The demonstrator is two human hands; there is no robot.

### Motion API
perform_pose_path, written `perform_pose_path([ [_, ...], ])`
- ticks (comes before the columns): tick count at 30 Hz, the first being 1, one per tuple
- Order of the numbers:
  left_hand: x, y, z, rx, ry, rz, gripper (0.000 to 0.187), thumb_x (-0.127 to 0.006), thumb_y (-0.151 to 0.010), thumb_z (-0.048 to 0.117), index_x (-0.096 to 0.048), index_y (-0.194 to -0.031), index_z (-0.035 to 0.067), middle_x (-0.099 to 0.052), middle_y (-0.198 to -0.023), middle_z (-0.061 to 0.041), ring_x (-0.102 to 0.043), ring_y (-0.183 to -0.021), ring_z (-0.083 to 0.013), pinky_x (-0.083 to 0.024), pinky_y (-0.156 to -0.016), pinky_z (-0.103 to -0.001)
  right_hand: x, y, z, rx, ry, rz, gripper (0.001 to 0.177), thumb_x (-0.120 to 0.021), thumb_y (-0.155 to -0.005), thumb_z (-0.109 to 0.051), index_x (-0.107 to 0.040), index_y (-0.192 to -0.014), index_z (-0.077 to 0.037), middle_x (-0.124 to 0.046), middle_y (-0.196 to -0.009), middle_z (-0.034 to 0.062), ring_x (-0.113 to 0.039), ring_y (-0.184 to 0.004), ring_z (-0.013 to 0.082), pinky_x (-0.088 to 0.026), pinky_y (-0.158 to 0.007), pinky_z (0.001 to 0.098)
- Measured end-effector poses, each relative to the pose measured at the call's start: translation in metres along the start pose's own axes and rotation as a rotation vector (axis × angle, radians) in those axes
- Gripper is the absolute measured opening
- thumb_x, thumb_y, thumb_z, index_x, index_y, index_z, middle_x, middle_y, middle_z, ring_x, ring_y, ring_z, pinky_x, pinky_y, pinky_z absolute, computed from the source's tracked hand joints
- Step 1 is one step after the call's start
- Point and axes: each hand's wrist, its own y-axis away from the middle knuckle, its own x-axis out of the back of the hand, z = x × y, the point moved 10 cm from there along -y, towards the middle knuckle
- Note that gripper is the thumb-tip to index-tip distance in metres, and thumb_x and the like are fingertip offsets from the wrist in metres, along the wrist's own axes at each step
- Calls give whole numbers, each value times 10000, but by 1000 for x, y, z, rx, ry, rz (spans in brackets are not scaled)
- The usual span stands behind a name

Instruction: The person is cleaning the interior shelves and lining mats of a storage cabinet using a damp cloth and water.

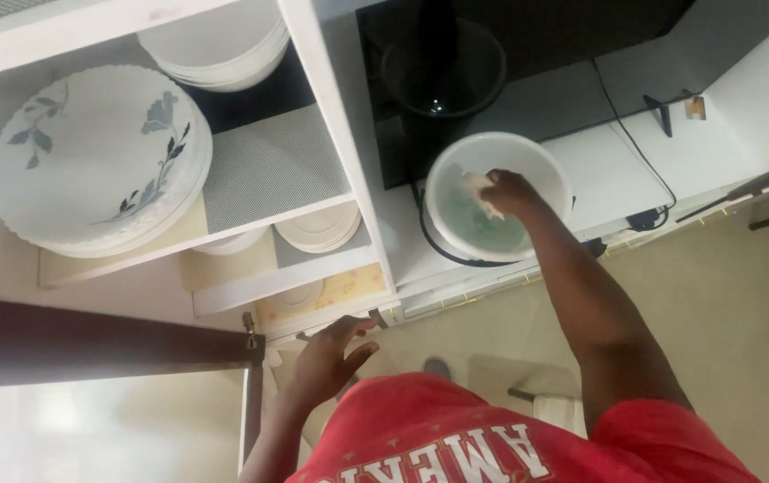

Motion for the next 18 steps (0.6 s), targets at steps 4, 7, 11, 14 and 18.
perform_pose_path([
  [4, -11, -1, 3, 43, 15, 32, 383, -737, -900, 249, -679, -1244, 92, -740, -1220, -88, -728, -1088, -243, -566, -916, -393, -62, -59, 14, 86, 400, -217, 340, -686, -942, -226, -699, -1258, -99, -737, -1193, 175, -723, -1048, 309, -559, -957, 471],
  [7, -13, 1, 7, 73, 70, 77, 381, -753, -891, 225, -689, -1238, 82, -749, -1230, -84, -734, -1096, -235, -573, -926, -384, -97, -67, 31, -2, 413, -332, 365, -673, -955, -198, -683, -1313, -129, -687, -1298, 184, -677, -1154, 326, -495, -1045, 485],
  [11, -18, 4, 7, 118, 99, 127, 365, -765, -894, 211, -709, -1228, 74, -767, -1218, -91, -742, -1098, -236, -577, -923, -381, -153, -92, 70, -33, 448, -464, 470, -627, -990, -210, -574, -1456, -182, -616, -1394, 197, -665, -1190, 348, -477, -1081, 469],
  [14, -21, 7, 2, 213, 222, 141, 371, -735, -886, 205, -682, -1233, 81, -741, -1251, -78, -744, -1102, -217, -632, -793, -370, -187, -108, 78, 371, 974, -471, 648, -656, -934, -77, -449, -1534, -206, -568, -1434, 170, -660, -1189, 351, -526, -1031, 486],
  [18, -22, 11, -6, 302, 141, 138, 354, -746, -907, 222, -697, -1235, 98, -740, -1254, -78, -730, -1125, -215, -606, -876, -336, -148, -87, 44, 304, 978, -413, 418, -712, -936, -238, -626, -1329, -125, -649, -1328, 173, -661, -1186, 334, -506, -1048, 489],
])
